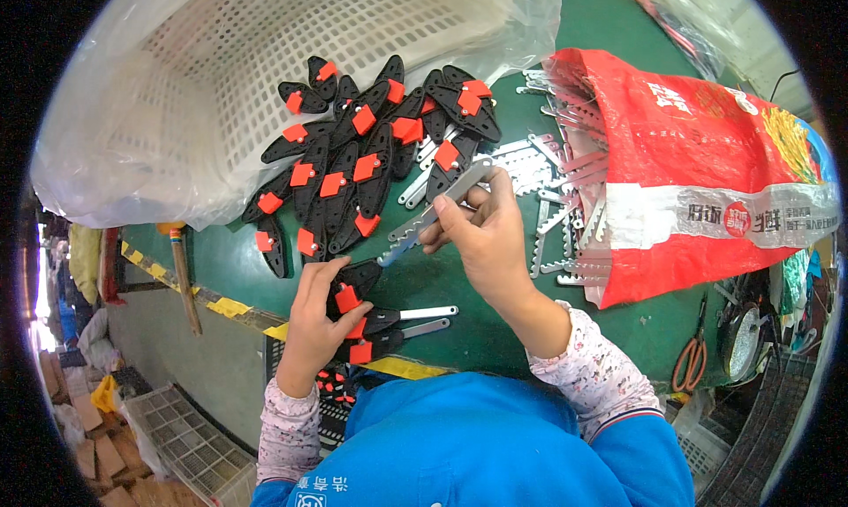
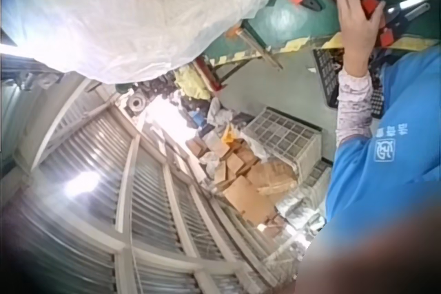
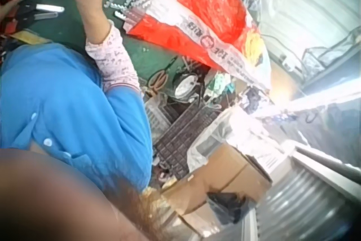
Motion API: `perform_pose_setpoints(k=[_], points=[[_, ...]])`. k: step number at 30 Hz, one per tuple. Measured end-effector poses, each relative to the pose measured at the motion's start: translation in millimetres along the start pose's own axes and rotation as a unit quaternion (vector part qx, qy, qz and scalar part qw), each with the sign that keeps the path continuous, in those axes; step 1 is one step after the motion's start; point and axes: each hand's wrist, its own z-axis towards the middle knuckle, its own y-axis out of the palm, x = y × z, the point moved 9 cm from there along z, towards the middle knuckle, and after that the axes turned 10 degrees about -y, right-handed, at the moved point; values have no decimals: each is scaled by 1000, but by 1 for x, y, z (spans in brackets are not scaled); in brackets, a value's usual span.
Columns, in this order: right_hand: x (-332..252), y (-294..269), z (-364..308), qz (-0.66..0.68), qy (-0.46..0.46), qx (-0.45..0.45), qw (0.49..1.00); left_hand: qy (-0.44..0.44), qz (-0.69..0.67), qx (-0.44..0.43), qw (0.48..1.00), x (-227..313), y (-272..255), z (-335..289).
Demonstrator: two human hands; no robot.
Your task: The person repeatedly picks up black plastic clips with red inserts and metal blades, inserts the blades into the clips, and places the assembled units into a white basket. The person continues this assembly cycle throughout the clip.
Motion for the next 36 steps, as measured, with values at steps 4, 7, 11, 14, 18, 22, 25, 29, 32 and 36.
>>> perform_pose_setpoints(k=[4, 7, 11, 14, 18, 22, 25, 29, 32, 36], points=[[2, 0, -3, -8, -10, 5, 1000, -5, -6, 1, 1000, 2, -1, -1], [4, 2, -7, -11, 1, -8, 1000, -13, -1, 4, 1000, 0, 0, -1], [7, 14, -20, 4, 10, -20, 1000, 25, 21, 18, 999, 12, 3, 2], [19, 17, -35, 14, 68, -36, 997, 56, 36, 24, 997, 20, 6, 7], [30, 9, -35, -2, 97, -51, 994, 59, 19, -1, 998, 29, 8, 14], [30, 28, -42, 16, 123, -126, 984, 30, 60, 9, 998, 29, 17, 15], [13, 23, -16, -174, 61, -201, 962, 20, 56, -5, 998, 20, 15, 15], [-32, 22, 27, -650, -382, -213, 622, 35, 134, -114, 984, 5, 24, 1], [-11, 24, 35, -690, -385, -288, 542, 49, 109, -145, 982, 11, 20, -2], [-5, 39, 32, -634, -327, -376, 591, 34, 114, -109, 987, 8, 13, -2]])
